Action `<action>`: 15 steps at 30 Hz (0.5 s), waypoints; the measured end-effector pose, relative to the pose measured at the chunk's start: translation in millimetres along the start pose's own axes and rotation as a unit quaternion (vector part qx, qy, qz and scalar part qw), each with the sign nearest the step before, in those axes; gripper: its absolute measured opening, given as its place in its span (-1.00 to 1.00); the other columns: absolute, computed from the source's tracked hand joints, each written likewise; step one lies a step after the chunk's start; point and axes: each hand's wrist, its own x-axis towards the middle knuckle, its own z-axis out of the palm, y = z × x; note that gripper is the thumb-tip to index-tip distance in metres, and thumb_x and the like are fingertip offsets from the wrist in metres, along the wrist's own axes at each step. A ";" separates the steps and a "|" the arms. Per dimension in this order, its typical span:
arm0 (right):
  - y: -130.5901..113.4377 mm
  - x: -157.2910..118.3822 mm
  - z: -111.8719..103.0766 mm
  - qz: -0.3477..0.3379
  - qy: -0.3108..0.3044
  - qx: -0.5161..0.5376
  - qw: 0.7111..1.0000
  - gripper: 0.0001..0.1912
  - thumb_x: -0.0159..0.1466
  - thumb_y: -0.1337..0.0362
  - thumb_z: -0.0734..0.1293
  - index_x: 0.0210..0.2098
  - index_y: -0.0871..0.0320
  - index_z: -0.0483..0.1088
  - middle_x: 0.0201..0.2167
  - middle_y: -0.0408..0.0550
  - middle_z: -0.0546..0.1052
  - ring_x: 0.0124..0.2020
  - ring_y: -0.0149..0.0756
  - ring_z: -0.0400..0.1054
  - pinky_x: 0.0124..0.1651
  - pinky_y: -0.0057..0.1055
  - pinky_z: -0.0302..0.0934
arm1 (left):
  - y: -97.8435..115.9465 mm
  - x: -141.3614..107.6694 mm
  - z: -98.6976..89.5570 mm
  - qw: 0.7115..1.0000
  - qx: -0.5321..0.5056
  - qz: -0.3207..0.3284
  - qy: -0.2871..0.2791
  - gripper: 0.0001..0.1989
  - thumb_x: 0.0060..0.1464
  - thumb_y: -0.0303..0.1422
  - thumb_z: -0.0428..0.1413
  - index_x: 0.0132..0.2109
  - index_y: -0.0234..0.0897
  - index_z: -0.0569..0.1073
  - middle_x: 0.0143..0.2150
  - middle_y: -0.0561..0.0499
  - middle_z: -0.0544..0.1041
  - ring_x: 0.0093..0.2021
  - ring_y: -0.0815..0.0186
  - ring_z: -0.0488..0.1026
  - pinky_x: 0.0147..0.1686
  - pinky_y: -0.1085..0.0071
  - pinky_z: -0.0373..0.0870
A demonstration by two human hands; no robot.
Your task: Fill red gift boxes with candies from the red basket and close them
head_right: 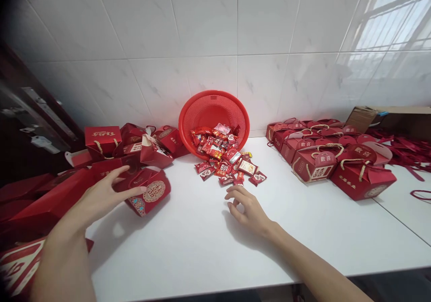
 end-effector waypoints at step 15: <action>-29.5 55.1 -15.6 0.197 0.096 0.250 0.943 -0.43 0.26 -0.13 0.32 0.14 0.02 0.25 0.06 0.04 0.45 -0.25 -0.25 0.48 -0.20 -0.27 0.42 | 61.5 -40.0 119.8 0.903 -0.214 0.363 -0.086 0.02 -0.01 -0.11 0.33 0.45 0.03 -0.09 0.36 -0.19 0.18 0.35 -0.03 0.21 0.28 -0.07 0.25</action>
